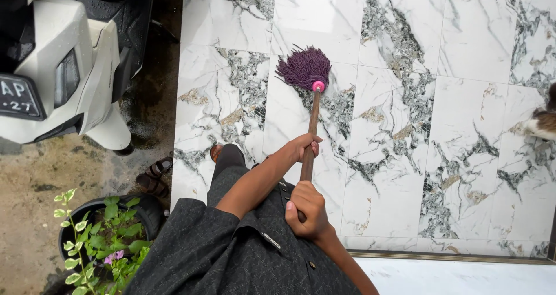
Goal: Mopping a marble-tiled floor in an entryway area.
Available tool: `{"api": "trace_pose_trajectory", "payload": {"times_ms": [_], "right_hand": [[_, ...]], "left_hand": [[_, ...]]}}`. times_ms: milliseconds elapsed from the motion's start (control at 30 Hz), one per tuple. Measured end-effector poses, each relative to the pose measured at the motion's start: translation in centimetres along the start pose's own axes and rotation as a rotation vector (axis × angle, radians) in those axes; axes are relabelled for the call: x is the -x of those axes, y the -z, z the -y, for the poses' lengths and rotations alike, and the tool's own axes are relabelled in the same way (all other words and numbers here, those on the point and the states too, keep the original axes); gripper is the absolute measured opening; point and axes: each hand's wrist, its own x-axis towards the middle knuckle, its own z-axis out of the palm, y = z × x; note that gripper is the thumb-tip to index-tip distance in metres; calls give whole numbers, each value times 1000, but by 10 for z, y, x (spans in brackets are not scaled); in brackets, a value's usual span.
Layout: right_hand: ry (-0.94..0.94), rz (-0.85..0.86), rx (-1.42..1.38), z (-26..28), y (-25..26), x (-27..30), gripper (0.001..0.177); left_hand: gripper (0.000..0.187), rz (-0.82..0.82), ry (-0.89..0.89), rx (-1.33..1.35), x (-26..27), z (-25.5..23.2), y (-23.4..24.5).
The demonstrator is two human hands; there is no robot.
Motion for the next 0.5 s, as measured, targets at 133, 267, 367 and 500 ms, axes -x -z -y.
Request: {"api": "trace_pose_trajectory", "payload": {"times_ms": [133, 267, 367, 500], "right_hand": [[45, 91, -28, 10, -31, -11, 18], [117, 207, -63, 22, -71, -29, 15], [158, 278, -100, 37, -102, -41, 12], [213, 369, -151, 51, -142, -52, 12]], "left_hand": [[33, 45, -16, 109, 37, -13, 29], [35, 105, -47, 192, 68, -34, 70], [37, 150, -80, 225, 90, -48, 109], [42, 197, -139, 263, 124, -68, 160]]}}
